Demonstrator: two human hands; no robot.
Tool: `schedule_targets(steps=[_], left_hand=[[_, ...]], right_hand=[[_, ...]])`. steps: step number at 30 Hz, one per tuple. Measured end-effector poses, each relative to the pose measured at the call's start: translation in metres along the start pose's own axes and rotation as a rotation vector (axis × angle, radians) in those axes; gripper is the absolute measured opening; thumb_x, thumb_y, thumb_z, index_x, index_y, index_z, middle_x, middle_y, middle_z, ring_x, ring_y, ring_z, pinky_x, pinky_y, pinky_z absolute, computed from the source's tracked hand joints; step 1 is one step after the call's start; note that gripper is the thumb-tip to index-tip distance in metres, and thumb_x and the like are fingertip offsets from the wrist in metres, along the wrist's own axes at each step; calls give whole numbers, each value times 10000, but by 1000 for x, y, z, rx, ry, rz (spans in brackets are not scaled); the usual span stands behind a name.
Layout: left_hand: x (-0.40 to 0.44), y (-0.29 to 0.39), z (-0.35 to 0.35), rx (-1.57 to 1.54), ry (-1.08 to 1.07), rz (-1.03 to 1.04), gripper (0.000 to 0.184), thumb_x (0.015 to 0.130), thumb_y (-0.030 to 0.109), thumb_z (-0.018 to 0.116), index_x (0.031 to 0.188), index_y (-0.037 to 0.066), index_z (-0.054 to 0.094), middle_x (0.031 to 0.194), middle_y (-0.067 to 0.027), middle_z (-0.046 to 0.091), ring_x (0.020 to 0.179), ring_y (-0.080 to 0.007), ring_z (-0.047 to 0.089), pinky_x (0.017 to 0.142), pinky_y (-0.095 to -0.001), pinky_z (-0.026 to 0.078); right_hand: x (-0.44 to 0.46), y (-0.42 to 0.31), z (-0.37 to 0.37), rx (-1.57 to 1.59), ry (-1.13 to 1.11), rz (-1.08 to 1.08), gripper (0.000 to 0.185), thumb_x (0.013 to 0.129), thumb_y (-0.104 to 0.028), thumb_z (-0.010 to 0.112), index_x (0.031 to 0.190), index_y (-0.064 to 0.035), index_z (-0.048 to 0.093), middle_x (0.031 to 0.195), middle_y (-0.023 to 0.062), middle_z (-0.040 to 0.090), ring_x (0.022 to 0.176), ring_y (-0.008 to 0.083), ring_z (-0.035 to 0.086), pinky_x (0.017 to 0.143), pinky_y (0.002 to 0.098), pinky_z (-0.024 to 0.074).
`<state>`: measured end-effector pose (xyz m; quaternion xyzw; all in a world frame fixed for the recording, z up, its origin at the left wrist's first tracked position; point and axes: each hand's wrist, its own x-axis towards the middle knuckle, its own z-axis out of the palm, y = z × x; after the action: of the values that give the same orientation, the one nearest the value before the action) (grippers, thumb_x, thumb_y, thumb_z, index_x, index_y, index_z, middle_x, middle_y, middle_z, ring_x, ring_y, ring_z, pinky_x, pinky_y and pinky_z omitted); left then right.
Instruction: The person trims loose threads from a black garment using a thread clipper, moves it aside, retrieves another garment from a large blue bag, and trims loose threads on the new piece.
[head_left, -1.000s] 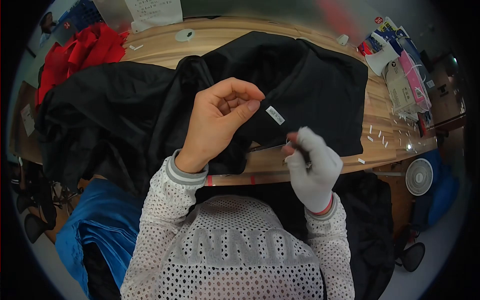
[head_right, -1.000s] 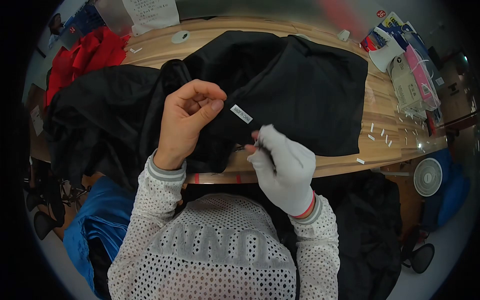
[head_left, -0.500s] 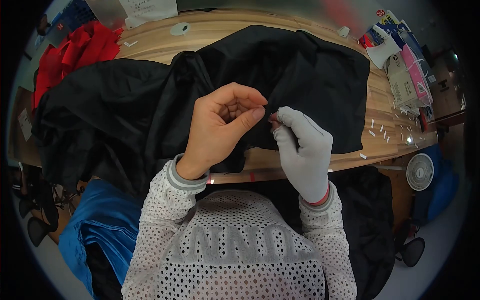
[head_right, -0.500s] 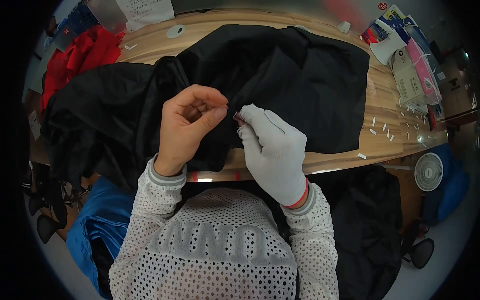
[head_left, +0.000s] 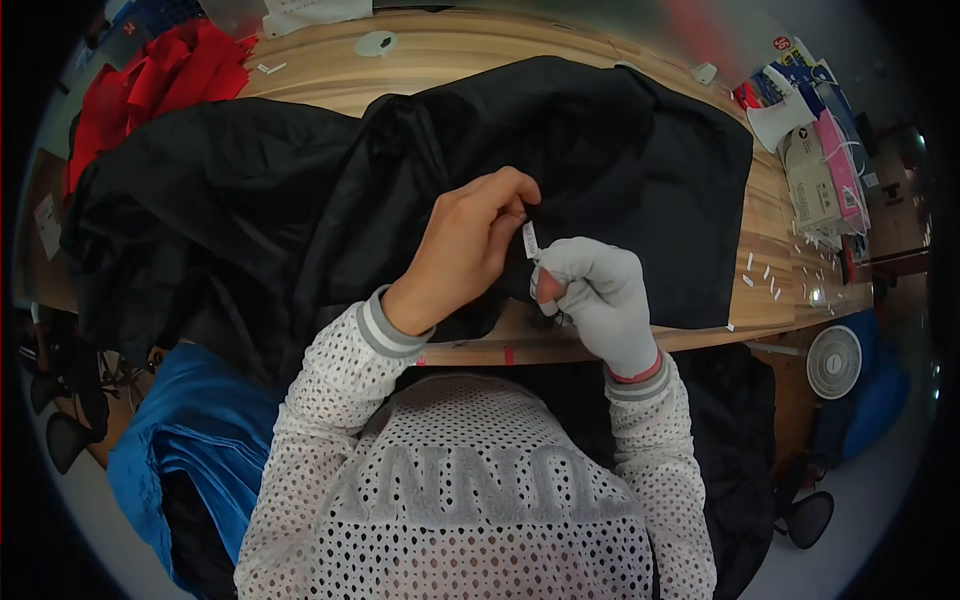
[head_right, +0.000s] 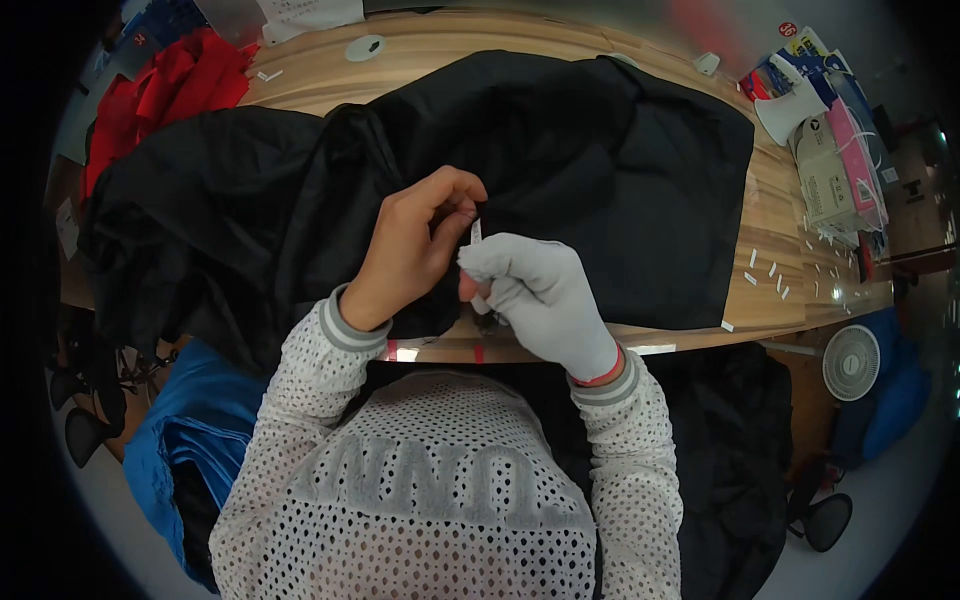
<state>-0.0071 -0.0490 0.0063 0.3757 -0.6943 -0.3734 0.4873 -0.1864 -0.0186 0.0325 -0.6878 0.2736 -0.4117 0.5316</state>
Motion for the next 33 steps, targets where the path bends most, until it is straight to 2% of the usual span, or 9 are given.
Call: schedule_targets(steps=[1, 5, 8, 12, 15, 21, 24, 28, 33], left_hand=[[-2, -8, 0, -78, -12, -42, 210, 823, -81, 604, 1014, 6, 591, 799, -60, 641, 727, -126, 630, 666, -243, 498], [-4, 4, -12, -335, -42, -174, 194, 868, -40, 607, 1056, 6, 587, 867, -28, 633, 782, -63, 601, 711, -196, 488], [-3, 11, -18, -399, -30, -176, 203, 891, -7, 613, 1091, -2, 577, 880, -20, 629, 785, -49, 594, 718, -170, 485], [-2, 18, -15, -464, -55, -161, 200, 893, -9, 608, 1091, -4, 577, 901, -38, 642, 817, -64, 614, 734, -184, 500], [-3, 20, -12, -475, -58, -137, 213, 890, -25, 599, 1100, -7, 573, 933, -63, 654, 854, -88, 635, 754, -206, 512], [-10, 27, -15, -405, -42, -49, 283, 861, -57, 610, 1134, -7, 559, 968, -95, 660, 911, -117, 646, 794, -232, 520], [-11, 22, -19, -436, -78, -87, 322, 847, -56, 623, 1156, -5, 547, 959, -94, 662, 909, -115, 646, 798, -232, 519], [-9, 23, -19, -467, -143, -117, 352, 829, -54, 636, 1162, -3, 536, 882, -63, 659, 839, -103, 647, 778, -224, 517], [-9, 19, -15, -398, -265, -143, 375, 797, -70, 634, 1153, 1, 541, 896, -52, 651, 804, -89, 635, 728, -229, 505]], right_hand=[[5, -5, 3, -150, 11, -135, 170, 860, 81, 500, 974, 21, 610, 824, 71, 625, 673, 95, 564, 612, 226, 470], [12, -19, -10, -347, 357, -26, 240, 809, 121, 497, 997, 32, 616, 896, 80, 637, 697, 103, 592, 641, 228, 491], [2, -25, -8, -440, 420, 21, 243, 841, 62, 515, 1066, 34, 604, 974, 80, 650, 748, 80, 595, 671, 208, 490], [5, -22, 6, -982, 339, -316, 380, 711, 26, 755, 1059, 34, 601, 896, 135, 636, 700, 197, 638, 606, 274, 526], [15, -18, 15, -1182, 365, -409, 282, 702, -71, 745, 963, -28, 648, 830, 99, 608, 628, 215, 597, 525, 295, 477], [13, -21, 13, -976, 339, -282, 268, 741, 136, 625, 982, 19, 638, 871, 124, 631, 694, 180, 656, 603, 250, 526], [14, -24, 11, -658, 305, -299, 256, 770, 152, 581, 986, 26, 633, 933, 124, 653, 726, 164, 663, 625, 241, 539], [10, -24, 1, -613, 163, -299, 260, 790, 166, 539, 985, 20, 632, 965, 124, 674, 758, 164, 669, 641, 237, 547], [10, -30, -8, -351, -43, 4, 277, 794, 157, 531, 986, -13, 636, 857, 98, 687, 741, 159, 671, 608, 243, 531]])
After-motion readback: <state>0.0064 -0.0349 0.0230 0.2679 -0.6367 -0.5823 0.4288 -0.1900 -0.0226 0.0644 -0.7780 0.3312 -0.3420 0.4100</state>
